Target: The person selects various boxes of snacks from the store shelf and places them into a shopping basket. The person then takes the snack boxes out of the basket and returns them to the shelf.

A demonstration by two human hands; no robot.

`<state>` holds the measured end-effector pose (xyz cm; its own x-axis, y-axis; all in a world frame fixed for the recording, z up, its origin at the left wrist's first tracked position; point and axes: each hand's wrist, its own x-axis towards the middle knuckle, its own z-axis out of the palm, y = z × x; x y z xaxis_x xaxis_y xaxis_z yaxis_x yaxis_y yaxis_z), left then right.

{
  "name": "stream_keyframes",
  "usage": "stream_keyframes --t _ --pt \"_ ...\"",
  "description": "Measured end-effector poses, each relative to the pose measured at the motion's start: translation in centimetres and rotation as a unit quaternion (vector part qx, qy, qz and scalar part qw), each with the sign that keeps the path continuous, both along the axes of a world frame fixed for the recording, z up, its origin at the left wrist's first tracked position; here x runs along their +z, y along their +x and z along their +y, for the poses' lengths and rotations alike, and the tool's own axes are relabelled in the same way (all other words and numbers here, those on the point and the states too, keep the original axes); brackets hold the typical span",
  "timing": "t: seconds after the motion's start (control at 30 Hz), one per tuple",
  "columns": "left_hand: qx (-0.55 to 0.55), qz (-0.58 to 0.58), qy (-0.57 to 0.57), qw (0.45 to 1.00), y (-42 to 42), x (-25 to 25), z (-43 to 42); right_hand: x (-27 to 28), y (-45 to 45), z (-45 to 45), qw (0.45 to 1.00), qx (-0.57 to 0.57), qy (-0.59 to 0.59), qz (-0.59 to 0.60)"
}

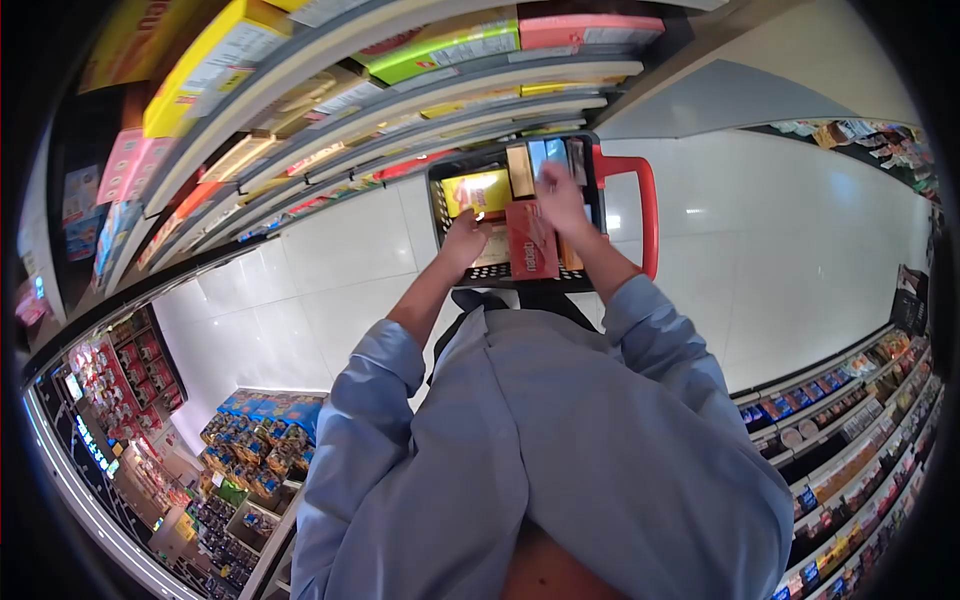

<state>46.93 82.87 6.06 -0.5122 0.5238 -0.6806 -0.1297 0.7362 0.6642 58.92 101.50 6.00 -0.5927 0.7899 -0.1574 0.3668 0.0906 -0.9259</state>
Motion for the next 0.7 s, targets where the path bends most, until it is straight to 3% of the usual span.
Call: stream_keyframes --t 0.03,0.1,0.17,0.2,0.27,0.3,0.37,0.43,0.5,0.63,0.7 --pt "-0.018 -0.034 -0.032 0.999 1.4 -3.0 -1.4 -1.4 2.2 -2.4 0.988 0.022 -0.124 -0.094" --pt "-0.025 -0.08 -0.087 0.993 3.8 -3.2 -2.1 -4.9 5.0 -4.9 0.934 0.11 -0.173 -0.292" --pt "-0.07 -0.047 -0.09 0.992 6.3 -13.4 -6.0 -7.8 7.8 -6.6 0.949 0.205 -0.079 -0.224" --pt "-0.076 -0.04 -0.089 0.992 7.0 -14.5 -6.3 -9.0 9.4 -7.7 0.948 0.253 -0.034 -0.188" --pt "-0.127 -0.022 -0.134 0.983 8.2 -16.5 -6.2 -12.0 10.8 -9.1 0.957 0.225 0.01 -0.182" --pt "-0.139 -0.052 -0.137 0.979 8.0 -14.6 -5.1 -13.4 11.2 -9.9 0.961 0.21 0.033 -0.178" --pt "-0.102 -0.04 -0.098 0.989 10.2 -22.7 -7.3 -15.4 11.0 -10.8 0.933 0.201 -0.013 -0.298" --pt "-0.053 -0.153 -0.064 0.985 10.2 -20.0 -5.3 -16.4 11.2 -11.1 0.909 0.204 -0.038 -0.362" --pt "-0.027 -0.177 -0.07 0.981 9.9 -16.2 -4.0 -16.2 11.1 -11.0 0.903 0.21 -0.046 -0.371" --pt "0.031 -0.216 -0.035 0.975 9.6 -14.1 -5.2 -14.0 10.3 -10.1 0.909 0.228 -0.01 -0.348" --pt "0.067 -0.215 -0.003 0.974 9.4 -13.5 -6.1 -11.2 9.8 -9.7 0.904 0.175 -0.089 -0.379"
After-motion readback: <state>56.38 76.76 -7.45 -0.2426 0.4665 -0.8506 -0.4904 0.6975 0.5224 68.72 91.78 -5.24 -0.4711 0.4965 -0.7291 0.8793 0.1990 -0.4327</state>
